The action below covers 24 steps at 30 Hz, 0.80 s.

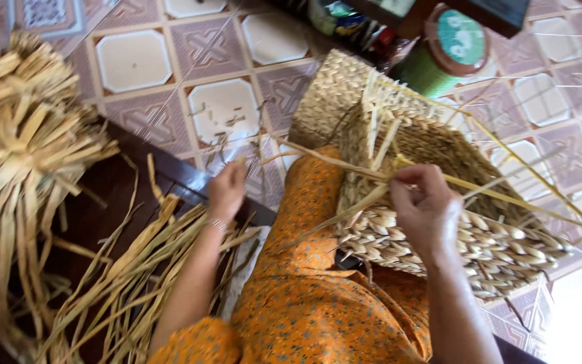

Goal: The person weaves a basket by hand, threading dried plant fibers through a wire frame and around vertical supports. They repeatedly wrap the fibers around the frame, pulling them tight and tucking the ends into the woven structure.

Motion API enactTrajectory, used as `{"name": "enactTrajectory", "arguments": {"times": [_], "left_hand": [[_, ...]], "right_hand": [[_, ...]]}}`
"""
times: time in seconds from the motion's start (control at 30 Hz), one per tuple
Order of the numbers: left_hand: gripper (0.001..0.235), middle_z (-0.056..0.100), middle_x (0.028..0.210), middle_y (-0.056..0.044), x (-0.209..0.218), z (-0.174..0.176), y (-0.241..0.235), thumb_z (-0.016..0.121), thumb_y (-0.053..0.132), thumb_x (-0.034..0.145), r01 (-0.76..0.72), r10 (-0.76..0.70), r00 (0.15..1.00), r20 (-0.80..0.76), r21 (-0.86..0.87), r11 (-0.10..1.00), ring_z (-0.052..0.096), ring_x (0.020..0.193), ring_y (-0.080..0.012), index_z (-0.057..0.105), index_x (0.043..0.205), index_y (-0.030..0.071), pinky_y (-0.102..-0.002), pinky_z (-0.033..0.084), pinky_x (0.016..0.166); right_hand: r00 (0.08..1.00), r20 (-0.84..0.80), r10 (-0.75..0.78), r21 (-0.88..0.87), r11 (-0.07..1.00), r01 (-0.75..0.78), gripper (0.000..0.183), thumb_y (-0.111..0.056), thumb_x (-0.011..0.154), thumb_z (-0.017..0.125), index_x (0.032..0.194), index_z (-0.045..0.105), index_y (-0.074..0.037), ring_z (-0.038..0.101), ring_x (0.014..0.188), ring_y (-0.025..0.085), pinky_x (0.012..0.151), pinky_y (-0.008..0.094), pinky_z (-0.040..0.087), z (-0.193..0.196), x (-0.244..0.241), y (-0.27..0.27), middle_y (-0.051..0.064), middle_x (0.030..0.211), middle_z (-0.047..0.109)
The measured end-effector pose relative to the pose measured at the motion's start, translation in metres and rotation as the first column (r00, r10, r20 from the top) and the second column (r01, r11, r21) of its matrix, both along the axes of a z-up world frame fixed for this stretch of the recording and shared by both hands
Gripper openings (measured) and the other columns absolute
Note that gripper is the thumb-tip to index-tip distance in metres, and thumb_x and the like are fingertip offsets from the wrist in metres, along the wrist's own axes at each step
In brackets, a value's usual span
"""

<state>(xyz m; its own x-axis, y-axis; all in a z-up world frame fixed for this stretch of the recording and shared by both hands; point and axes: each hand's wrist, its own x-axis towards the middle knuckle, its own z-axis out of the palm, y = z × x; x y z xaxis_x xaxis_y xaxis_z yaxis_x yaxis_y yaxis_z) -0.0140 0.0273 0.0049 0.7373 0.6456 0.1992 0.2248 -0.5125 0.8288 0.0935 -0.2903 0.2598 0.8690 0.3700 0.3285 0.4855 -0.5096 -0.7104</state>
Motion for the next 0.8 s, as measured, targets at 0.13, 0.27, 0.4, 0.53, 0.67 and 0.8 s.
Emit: {"name": "enactTrajectory", "arguments": {"times": [0.13,0.27,0.4,0.53,0.67,0.8], "left_hand": [[0.033,0.068,0.079,-0.008,-0.010,0.143,-0.037,0.051,0.030,0.104,0.075,-0.067,0.995,0.072,-0.124,0.989,0.057,0.060,-0.0162,0.070,0.119,0.007,-0.031,0.049,0.055],[0.010,0.066,0.094,-0.007,0.018,0.211,-0.089,0.065,0.011,0.100,0.384,-0.477,0.759,0.443,0.288,0.877,0.062,0.079,-0.0159,0.067,0.107,0.004,-0.028,0.055,0.067],[0.013,0.061,0.090,-0.008,0.052,0.236,-0.121,0.073,0.008,0.091,0.424,-0.580,0.706,0.407,0.413,0.806,0.061,0.078,-0.0198,0.066,0.100,0.002,-0.033,0.052,0.069],[0.019,0.060,0.084,-0.008,0.081,0.218,-0.135,0.074,0.009,0.088,0.528,-0.639,0.719,0.273,0.383,0.758,0.061,0.074,-0.0195,0.065,0.102,-0.002,-0.033,0.051,0.066],[0.012,0.062,0.084,-0.007,0.087,0.215,-0.136,0.073,0.010,0.088,0.574,-0.643,0.716,0.272,0.293,0.764,0.063,0.073,-0.0193,0.065,0.093,0.002,-0.034,0.051,0.067],[0.010,0.065,0.082,-0.007,0.093,0.208,-0.142,0.074,0.008,0.088,0.567,-0.609,0.771,0.187,0.236,0.789,0.065,0.072,-0.0203,0.065,0.087,0.003,-0.035,0.052,0.068]], "right_hand": [[0.998,0.036,0.055,0.039,0.998,-0.057,0.006,-0.004,0.096,0.067,0.099,0.061,-0.006,0.073,0.075,0.006,0.059,0.018,0.061,-0.012,0.010,-0.002,0.005,0.090,0.072],[0.999,0.023,-0.027,-0.067,0.997,0.028,0.009,-0.003,0.090,0.070,0.094,0.062,-0.006,0.062,0.054,0.010,0.044,0.022,0.047,-0.001,0.005,0.004,0.006,0.080,0.074],[0.993,-0.094,-0.069,-0.114,0.992,0.058,0.012,-0.006,0.090,0.069,0.100,0.062,-0.006,0.063,0.045,0.007,0.039,0.020,0.044,0.011,-0.002,0.008,0.006,0.055,0.067],[0.992,-0.113,-0.047,-0.122,0.992,0.033,0.016,-0.007,0.089,0.068,0.103,0.060,-0.005,0.064,0.043,0.005,0.040,0.020,0.045,0.015,0.000,0.008,0.003,0.048,0.064],[0.956,-0.291,-0.017,0.026,0.999,0.025,0.016,-0.005,0.089,0.066,0.104,0.060,-0.003,0.063,0.046,0.006,0.039,0.021,0.045,0.012,0.004,0.004,0.006,0.061,0.070],[0.948,-0.316,0.033,0.201,0.979,0.033,0.012,-0.003,0.093,0.063,0.104,0.061,0.001,0.060,0.048,0.008,0.039,0.022,0.044,0.002,0.004,0.003,0.008,0.077,0.072]]}}
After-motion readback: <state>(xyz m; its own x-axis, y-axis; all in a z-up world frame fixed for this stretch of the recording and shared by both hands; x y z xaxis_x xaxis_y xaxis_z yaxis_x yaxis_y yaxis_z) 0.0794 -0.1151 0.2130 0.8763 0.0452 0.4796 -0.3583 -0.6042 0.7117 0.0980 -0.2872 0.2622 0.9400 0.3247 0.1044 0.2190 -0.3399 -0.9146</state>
